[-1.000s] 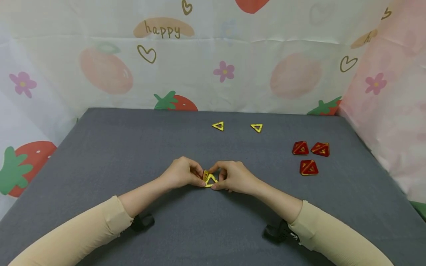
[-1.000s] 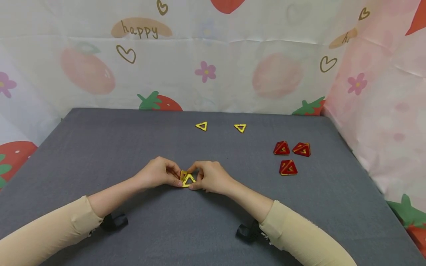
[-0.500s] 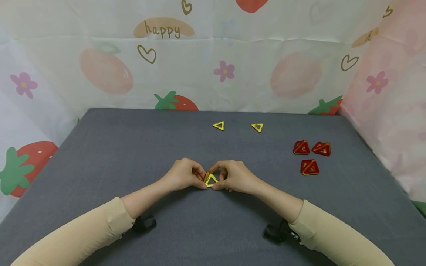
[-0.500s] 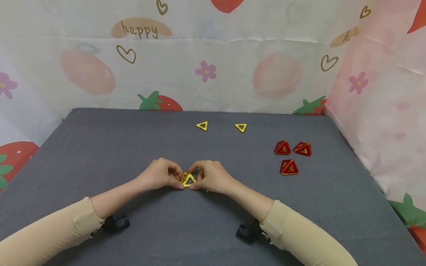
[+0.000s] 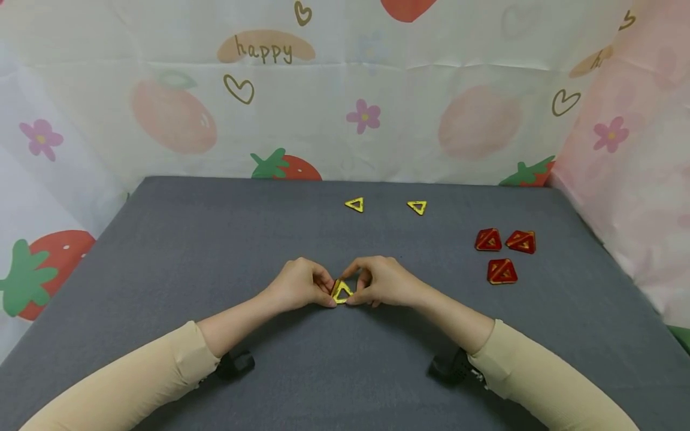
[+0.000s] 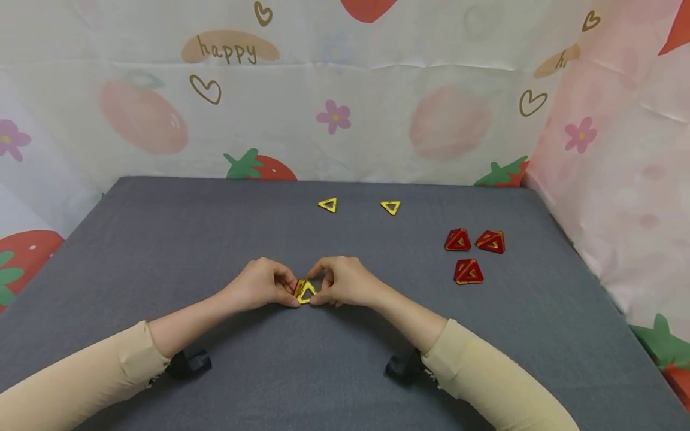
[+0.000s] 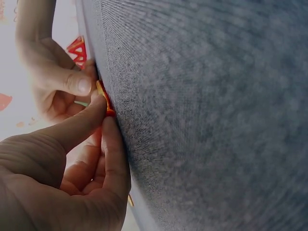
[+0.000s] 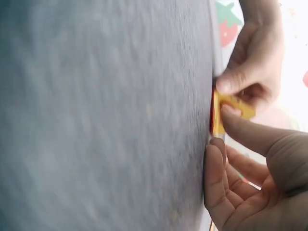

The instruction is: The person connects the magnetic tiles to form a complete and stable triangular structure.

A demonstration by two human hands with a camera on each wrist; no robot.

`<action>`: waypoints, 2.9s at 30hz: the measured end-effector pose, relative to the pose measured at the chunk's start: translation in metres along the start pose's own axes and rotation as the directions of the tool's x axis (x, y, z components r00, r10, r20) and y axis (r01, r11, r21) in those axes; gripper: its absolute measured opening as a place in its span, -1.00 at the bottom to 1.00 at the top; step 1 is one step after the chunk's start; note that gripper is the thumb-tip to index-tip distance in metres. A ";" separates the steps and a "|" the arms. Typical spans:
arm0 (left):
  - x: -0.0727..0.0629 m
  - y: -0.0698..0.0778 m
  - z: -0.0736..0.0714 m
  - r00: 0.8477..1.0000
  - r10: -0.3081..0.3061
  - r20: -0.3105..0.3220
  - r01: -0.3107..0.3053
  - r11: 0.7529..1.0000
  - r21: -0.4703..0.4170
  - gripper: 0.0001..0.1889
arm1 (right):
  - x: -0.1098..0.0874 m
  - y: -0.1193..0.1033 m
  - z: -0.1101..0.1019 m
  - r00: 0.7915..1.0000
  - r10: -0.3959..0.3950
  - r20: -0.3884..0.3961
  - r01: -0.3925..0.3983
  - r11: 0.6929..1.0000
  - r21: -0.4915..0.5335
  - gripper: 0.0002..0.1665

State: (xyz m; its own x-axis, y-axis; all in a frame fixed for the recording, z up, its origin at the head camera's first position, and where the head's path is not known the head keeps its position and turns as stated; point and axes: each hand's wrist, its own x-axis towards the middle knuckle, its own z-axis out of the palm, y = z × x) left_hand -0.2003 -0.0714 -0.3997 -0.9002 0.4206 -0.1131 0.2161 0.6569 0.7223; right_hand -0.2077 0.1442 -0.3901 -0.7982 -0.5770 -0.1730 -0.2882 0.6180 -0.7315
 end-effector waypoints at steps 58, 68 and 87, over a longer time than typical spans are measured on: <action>-0.002 0.004 -0.005 1.000 -0.006 0.030 0.006 1.000 0.002 -0.81 | 0.119 0.036 -0.069 0.846 0.345 -0.407 -0.383 0.924 -0.012 -0.41; -0.001 0.003 -0.005 0.999 0.005 0.034 -0.005 1.000 0.003 -0.81 | 0.113 0.038 -0.072 0.827 0.343 -0.445 -0.350 0.934 0.070 -0.45; -0.002 0.001 -0.001 1.000 -0.015 0.024 0.016 1.000 -0.007 -0.81 | 0.082 0.049 -0.078 0.921 0.211 -0.328 -0.172 0.975 0.144 -0.72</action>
State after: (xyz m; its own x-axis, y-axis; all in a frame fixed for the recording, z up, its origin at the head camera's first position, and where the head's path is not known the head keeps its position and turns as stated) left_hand -0.1989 -0.0721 -0.3986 -0.8942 0.4251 -0.1402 0.1995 0.6589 0.7253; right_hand -0.3284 0.1683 -0.3886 -0.9694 -0.2256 -0.0968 -0.0675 0.6241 -0.7784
